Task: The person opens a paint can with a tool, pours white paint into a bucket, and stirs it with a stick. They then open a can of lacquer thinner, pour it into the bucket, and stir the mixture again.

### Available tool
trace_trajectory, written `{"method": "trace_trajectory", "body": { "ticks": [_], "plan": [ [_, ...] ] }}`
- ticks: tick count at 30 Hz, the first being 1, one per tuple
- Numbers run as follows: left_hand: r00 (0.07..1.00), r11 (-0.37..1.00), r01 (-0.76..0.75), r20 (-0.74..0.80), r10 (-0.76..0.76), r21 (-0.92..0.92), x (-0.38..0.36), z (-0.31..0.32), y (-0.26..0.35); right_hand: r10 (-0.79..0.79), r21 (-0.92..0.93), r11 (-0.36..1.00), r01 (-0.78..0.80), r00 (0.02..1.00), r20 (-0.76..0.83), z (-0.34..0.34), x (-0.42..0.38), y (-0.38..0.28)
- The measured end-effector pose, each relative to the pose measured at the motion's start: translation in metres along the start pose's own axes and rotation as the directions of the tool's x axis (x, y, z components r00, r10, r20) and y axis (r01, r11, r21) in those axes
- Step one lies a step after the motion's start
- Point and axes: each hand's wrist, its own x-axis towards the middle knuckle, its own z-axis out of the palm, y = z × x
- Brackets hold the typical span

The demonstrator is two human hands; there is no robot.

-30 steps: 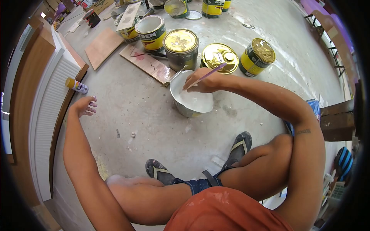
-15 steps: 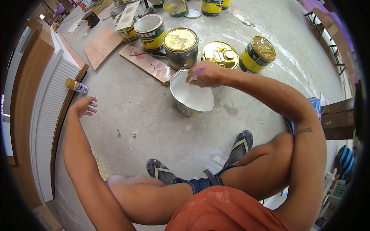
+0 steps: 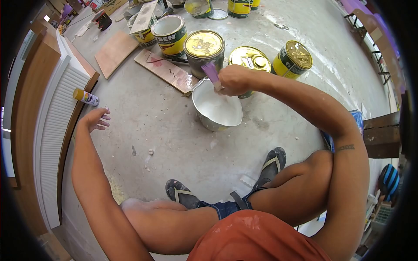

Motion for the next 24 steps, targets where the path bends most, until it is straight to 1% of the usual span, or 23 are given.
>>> {"method": "trace_trajectory", "body": {
  "ticks": [1,2,3,4,5,7,8,9,11,12,13,14,15,16,17,18,19,20,22,23,24],
  "plan": [
    [1.0,1.0,0.005,-0.004,-0.005,0.002,0.0,0.0,0.0,-0.016,0.011,1.0,0.017,0.993,-0.113,0.006,0.003,0.002],
    [1.0,1.0,0.006,-0.004,-0.006,0.003,0.0,0.0,0.001,-0.015,0.012,1.0,0.017,0.993,-0.113,0.012,0.005,0.003],
    [1.0,1.0,0.007,-0.006,-0.007,0.006,0.0,0.0,0.001,-0.175,0.103,0.975,0.198,0.964,-0.198,0.019,0.006,0.003],
    [1.0,1.0,0.008,-0.009,-0.008,0.01,0.0,0.001,0.002,-0.318,0.176,0.909,0.378,0.901,-0.295,0.025,0.006,0.004],
    [1.0,1.0,0.009,-0.009,-0.009,0.009,0.0,0.001,0.002,-0.318,0.177,0.909,0.379,0.901,-0.295,0.03,0.006,0.006],
    [1.0,1.0,-0.001,-0.002,0.001,0.014,0.0,0.001,0.003,-0.307,0.417,0.836,0.356,0.934,-0.181,0.031,0.003,-0.001],
    [1.0,1.0,0.0,-0.003,0.0,0.013,0.0,0.001,0.003,-0.253,0.441,0.86,0.259,0.965,-0.073,0.028,-0.001,-0.001],
    [1.0,1.0,-0.004,-0.003,0.004,0.01,0.001,0.002,0.003,-0.254,0.44,0.86,0.259,0.964,-0.073,0.028,-0.001,0.002],
    [1.0,1.0,-0.006,-0.004,0.006,0.006,0.001,0.001,0.003,-0.213,0.466,0.879,0.101,0.958,0.194,0.024,-0.001,0.013],
    [1.0,1.0,-0.006,-0.008,0.006,0.011,0.001,0.002,0.003,-0.165,0.399,0.914,0.074,0.966,0.197,0.017,-0.003,0.011],
    [1.0,1.0,-0.006,-0.012,0.006,0.015,0.0,0.002,0.004,-0.166,0.399,0.914,0.075,0.966,0.196,0.011,-0.005,0.008],
    [1.0,1.0,-0.006,-0.013,0.006,0.015,0.0,0.002,0.004,-0.075,0.233,0.972,0.034,0.983,0.168,0.004,-0.006,0.006],
    [1.0,1.0,-0.003,-0.012,0.003,0.015,0.0,0.002,0.004,0.011,0.061,0.998,-0.019,0.992,0.123,-0.006,-0.007,0.0],
    [1.0,1.0,0.0,-0.011,0.0,0.015,-0.001,0.002,0.004,0.076,0.009,0.997,-0.077,0.994,0.074,-0.01,-0.008,-0.007],
    [1.0,1.0,0.0,-0.011,0.0,0.016,-0.001,0.002,0.004,0.076,0.01,0.997,-0.076,0.994,0.073,-0.001,-0.004,-0.002],
    [1.0,1.0,0.003,-0.006,-0.003,0.013,0.0,0.001,0.003,-0.001,0.046,0.999,0.004,0.997,-0.076,0.018,0.004,0.007],
    [1.0,1.0,0.005,-0.001,-0.005,0.009,0.0,0.001,0.003,-0.071,0.07,0.994,0.089,0.972,-0.226,0.024,0.007,0.008],
    [1.0,1.0,0.005,-0.001,-0.005,0.01,0.0,0.001,0.003,-0.071,0.07,0.994,0.089,0.971,-0.227,0.029,0.008,0.01],
    [1.0,1.0,0.005,-0.001,-0.005,0.004,0.0,0.001,0.003,-0.268,0.242,0.91,0.336,0.923,-0.275,0.033,0.004,0.002],
    [1.0,1.0,0.005,-0.002,-0.005,0.004,0.001,0.001,0.002,-0.268,0.243,0.91,0.337,0.923,-0.275,0.033,0.002,0.001],
    [1.0,1.0,-0.001,0.002,0.001,0.005,0.002,0.001,0.002,-0.245,0.341,0.892,0.297,0.951,-0.188,0.03,-0.002,-0.002]
  ]
}}
